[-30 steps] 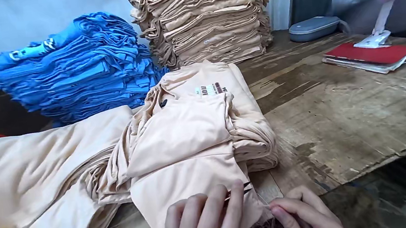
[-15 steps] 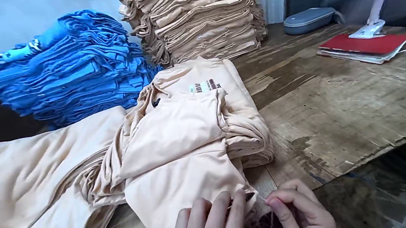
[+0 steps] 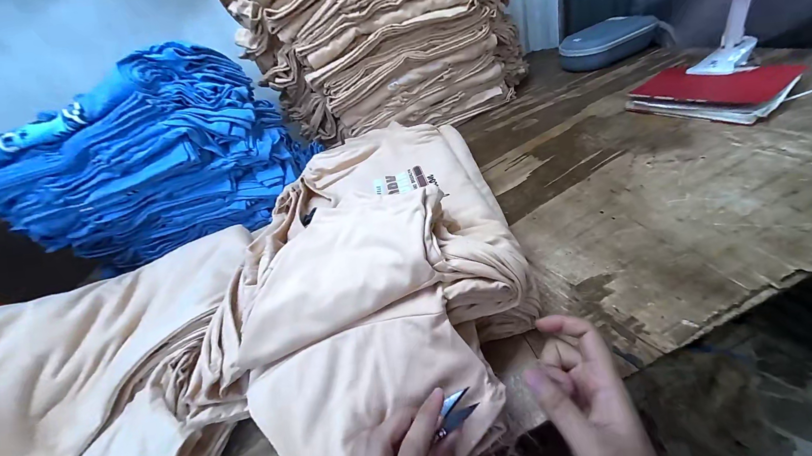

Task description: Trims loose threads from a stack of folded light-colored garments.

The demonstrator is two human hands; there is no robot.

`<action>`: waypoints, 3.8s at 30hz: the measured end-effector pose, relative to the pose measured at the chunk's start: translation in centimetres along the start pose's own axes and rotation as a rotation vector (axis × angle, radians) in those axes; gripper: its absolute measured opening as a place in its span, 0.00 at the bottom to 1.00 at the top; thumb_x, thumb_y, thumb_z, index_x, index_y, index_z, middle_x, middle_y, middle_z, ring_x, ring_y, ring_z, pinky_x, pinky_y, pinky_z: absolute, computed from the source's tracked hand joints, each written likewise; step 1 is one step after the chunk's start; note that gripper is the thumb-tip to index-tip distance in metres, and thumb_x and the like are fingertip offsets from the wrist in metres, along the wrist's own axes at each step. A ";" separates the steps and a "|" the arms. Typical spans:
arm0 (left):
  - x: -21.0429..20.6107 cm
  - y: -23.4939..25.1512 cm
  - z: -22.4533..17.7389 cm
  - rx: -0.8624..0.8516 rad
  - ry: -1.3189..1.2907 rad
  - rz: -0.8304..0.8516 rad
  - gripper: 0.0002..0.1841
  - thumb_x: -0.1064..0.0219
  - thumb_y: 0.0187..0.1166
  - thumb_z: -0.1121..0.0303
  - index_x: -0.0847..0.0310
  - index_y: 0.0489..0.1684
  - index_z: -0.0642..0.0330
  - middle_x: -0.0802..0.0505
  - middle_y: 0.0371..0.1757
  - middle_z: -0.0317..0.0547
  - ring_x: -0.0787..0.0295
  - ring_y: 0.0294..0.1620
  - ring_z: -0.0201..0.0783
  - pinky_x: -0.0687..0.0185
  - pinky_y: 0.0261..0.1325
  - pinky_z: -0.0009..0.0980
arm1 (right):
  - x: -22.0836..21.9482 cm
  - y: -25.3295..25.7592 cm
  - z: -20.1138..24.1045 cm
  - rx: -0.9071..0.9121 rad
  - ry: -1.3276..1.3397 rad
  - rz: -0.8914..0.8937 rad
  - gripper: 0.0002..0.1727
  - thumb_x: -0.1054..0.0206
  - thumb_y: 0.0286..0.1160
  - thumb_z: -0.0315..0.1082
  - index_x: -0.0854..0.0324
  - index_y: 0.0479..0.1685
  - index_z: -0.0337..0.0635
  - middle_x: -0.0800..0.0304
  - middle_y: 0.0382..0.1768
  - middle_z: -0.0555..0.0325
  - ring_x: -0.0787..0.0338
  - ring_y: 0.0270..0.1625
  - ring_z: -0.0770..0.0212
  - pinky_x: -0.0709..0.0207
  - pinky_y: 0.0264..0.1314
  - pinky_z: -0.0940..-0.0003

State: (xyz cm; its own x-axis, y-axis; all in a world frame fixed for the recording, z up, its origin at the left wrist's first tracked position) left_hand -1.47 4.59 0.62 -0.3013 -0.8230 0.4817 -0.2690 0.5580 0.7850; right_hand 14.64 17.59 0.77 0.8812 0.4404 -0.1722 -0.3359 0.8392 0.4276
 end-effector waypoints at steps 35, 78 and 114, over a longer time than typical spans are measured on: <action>-0.4 3.4 -2.4 -0.012 0.060 0.324 0.25 0.20 0.69 0.51 0.13 0.55 0.61 0.12 0.43 0.54 0.14 0.45 0.49 0.18 0.52 0.49 | -0.5 -0.9 -1.3 -0.326 -0.183 0.136 0.19 0.35 0.84 0.36 0.18 0.69 0.38 0.08 0.51 0.57 0.15 0.26 0.71 0.18 0.26 0.72; 2.1 1.0 -0.4 -0.164 -0.101 0.191 0.03 0.28 0.75 0.69 0.10 0.36 0.57 0.12 0.31 0.45 0.18 0.36 0.39 0.26 0.46 0.33 | -2.3 -0.1 -0.7 -0.101 -0.366 0.257 0.12 0.26 0.75 0.47 0.04 0.46 0.51 0.14 0.62 0.57 0.19 0.68 0.58 0.24 0.71 0.53; 1.8 6.1 -1.9 0.089 -0.210 0.305 0.05 0.32 0.78 0.74 0.12 0.45 0.61 0.07 0.38 0.38 0.13 0.35 0.24 0.15 0.38 0.21 | -4.1 1.2 0.7 0.370 0.054 -0.001 0.04 0.28 0.76 0.26 0.08 0.44 0.41 0.05 0.46 0.58 0.06 0.51 0.68 0.09 0.55 0.73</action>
State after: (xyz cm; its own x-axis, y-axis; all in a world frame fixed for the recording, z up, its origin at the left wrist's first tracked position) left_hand -1.87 6.29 7.02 -0.5580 -0.5830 0.5906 -0.2138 0.7886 0.5765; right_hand 10.90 16.57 2.55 0.8594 0.4638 -0.2153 -0.1828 0.6720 0.7176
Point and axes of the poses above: each hand's wrist, its own y-axis towards the middle knuckle, its own x-axis out of the back of the hand, z = x × y, the point moved 7 cm from there along y, towards the middle knuckle
